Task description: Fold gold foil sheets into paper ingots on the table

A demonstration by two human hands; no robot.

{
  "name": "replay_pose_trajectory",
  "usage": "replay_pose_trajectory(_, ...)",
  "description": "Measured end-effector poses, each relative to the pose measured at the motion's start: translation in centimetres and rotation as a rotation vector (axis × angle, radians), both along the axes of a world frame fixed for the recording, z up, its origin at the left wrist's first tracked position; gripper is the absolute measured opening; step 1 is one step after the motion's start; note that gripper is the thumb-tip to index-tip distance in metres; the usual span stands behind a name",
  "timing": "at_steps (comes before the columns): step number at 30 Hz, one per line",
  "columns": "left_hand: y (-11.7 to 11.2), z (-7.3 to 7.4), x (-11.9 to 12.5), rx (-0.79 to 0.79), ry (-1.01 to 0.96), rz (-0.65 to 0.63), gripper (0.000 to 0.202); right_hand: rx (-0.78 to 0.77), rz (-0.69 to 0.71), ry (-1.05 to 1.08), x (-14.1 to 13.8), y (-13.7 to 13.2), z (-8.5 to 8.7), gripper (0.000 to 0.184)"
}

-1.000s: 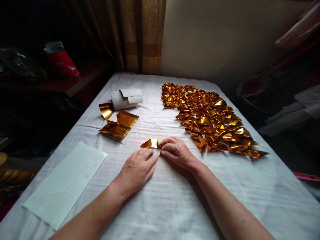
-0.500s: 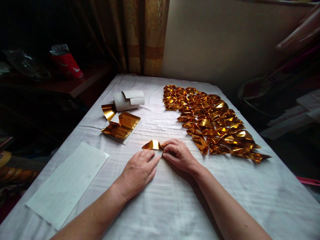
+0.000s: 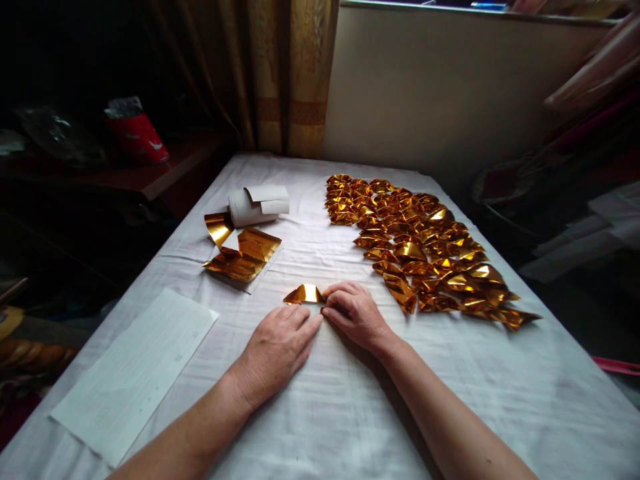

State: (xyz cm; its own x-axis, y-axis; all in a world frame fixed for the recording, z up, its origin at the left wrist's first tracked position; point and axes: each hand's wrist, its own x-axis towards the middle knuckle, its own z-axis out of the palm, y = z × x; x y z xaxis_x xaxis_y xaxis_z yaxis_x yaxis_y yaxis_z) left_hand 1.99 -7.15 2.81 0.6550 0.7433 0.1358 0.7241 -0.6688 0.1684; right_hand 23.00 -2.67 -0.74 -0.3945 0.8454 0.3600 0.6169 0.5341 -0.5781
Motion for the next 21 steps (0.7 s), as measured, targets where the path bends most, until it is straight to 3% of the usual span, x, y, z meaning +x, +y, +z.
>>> replay_pose_trajectory(7,0.18,0.16,0.16,-0.018,0.006,-0.006,0.042,-0.003,-0.016,0.015,0.0,0.08,-0.22,0.008)
replay_pose_trajectory(21,0.05,0.34,0.51,-0.03,0.03,0.024,0.034,-0.016,-0.055,-0.017,-0.35,0.0,-0.02,0.012)
